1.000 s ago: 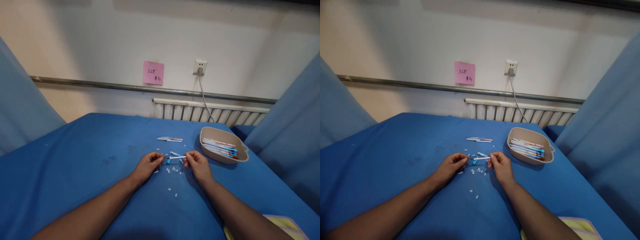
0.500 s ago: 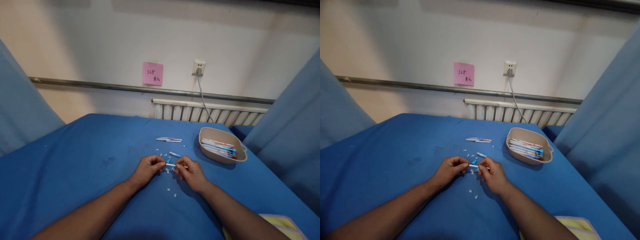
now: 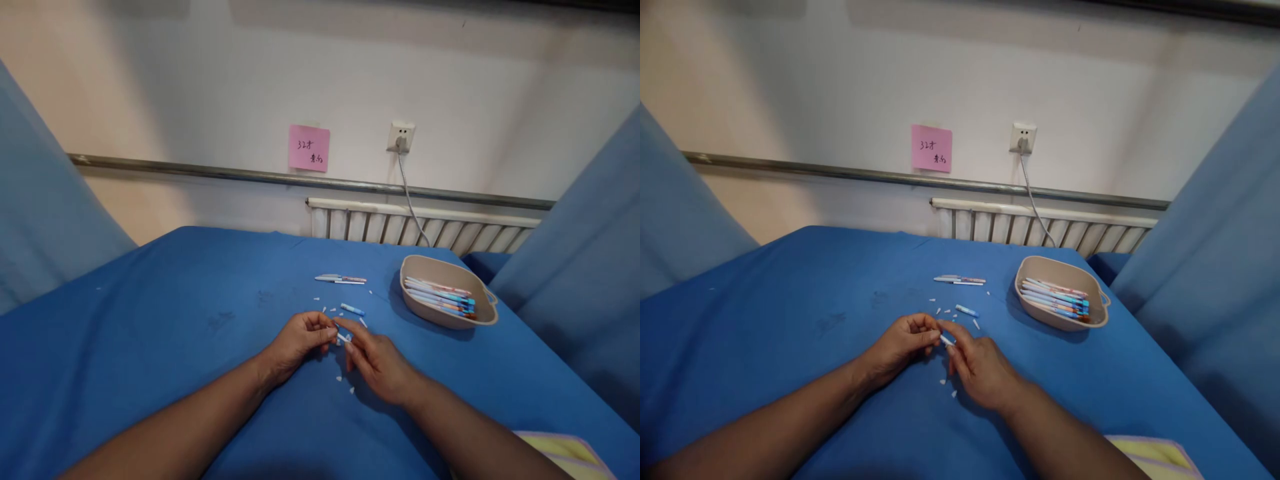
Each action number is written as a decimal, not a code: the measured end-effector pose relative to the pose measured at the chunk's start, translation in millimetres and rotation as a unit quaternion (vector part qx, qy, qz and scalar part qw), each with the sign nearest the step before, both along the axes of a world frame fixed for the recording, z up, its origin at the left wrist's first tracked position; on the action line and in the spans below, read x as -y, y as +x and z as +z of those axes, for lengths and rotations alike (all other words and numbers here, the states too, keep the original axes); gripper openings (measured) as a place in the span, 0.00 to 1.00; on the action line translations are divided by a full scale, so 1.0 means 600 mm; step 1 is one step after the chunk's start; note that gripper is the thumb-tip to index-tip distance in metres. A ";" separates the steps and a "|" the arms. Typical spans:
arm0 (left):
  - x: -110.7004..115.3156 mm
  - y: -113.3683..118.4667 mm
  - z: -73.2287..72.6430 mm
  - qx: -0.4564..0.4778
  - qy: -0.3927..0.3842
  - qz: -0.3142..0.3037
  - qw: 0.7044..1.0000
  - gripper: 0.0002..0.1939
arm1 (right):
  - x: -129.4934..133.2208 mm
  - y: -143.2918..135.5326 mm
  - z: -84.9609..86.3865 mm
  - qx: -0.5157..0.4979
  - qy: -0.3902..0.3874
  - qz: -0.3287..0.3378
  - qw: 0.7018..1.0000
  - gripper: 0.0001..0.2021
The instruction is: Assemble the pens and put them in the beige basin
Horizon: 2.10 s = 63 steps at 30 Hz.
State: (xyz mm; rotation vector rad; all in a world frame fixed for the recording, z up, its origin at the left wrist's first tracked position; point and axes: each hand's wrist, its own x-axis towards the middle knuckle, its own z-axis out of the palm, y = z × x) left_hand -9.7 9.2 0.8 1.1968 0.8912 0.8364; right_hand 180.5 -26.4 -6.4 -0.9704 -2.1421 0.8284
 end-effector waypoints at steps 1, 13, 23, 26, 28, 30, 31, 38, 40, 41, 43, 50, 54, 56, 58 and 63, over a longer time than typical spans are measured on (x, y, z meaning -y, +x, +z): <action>0.001 0.000 -0.001 0.000 -0.003 0.001 1.000 0.14 | 0.001 0.000 0.002 0.006 0.001 0.003 1.000 0.21; 0.008 0.004 0.001 -0.032 0.015 -0.074 0.997 0.19 | 0.005 -0.003 0.000 -0.039 0.014 -0.019 0.999 0.18; -0.076 0.041 0.016 -0.388 0.423 -0.029 0.819 0.10 | -0.063 0.029 -0.026 -0.296 -0.141 -0.218 0.919 0.26; -0.103 0.080 0.013 -0.467 0.456 -0.076 0.753 0.09 | -0.065 0.034 -0.027 -0.302 -0.140 -0.215 0.918 0.25; -0.112 0.097 0.013 -0.482 0.459 -0.087 0.741 0.05 | -0.064 0.036 -0.025 -0.304 -0.137 -0.212 0.919 0.25; -0.110 0.101 0.015 -0.483 0.462 -0.079 0.739 0.02 | -0.064 0.036 -0.023 -0.309 -0.135 -0.211 0.917 0.25; -0.104 0.097 0.017 -0.483 0.464 -0.071 0.739 0.02 | -0.063 0.035 -0.021 -0.311 -0.135 -0.211 0.917 0.25; -0.040 0.028 0.015 -0.464 0.462 -0.016 0.756 0.07 | -0.048 0.017 -0.015 -0.295 -0.136 -0.166 0.931 0.25; -0.040 0.025 0.009 -0.461 0.469 -0.015 0.753 0.08 | -0.045 0.013 -0.017 -0.294 -0.138 -0.158 0.933 0.24; -0.046 0.029 0.006 -0.461 0.474 -0.017 0.750 0.09 | -0.044 0.013 -0.019 -0.294 -0.139 -0.157 0.933 0.24; -0.066 0.044 0.002 -0.464 0.477 -0.027 0.746 0.11 | -0.045 0.015 -0.021 -0.295 -0.139 -0.161 0.932 0.24; -0.103 0.081 0.006 -0.475 0.477 -0.074 0.736 0.07 | -0.052 0.026 -0.019 -0.301 -0.127 -0.184 0.927 0.24; -0.051 0.052 0.015 -0.447 0.481 -0.051 0.753 0.08 | -0.052 0.022 -0.018 -0.310 -0.124 -0.178 0.926 0.24; -0.021 0.035 0.016 -0.423 0.469 -0.038 0.775 0.07 | -0.048 0.018 -0.018 -0.303 -0.126 -0.171 0.929 0.25; 0.003 0.023 0.016 -0.403 0.458 -0.030 0.792 0.07 | -0.042 0.014 -0.018 -0.292 -0.128 -0.163 0.934 0.25; 0.018 0.006 0.014 -0.396 0.433 0.006 0.810 0.08 | -0.036 0.015 -0.017 -0.279 -0.131 -0.156 0.938 0.25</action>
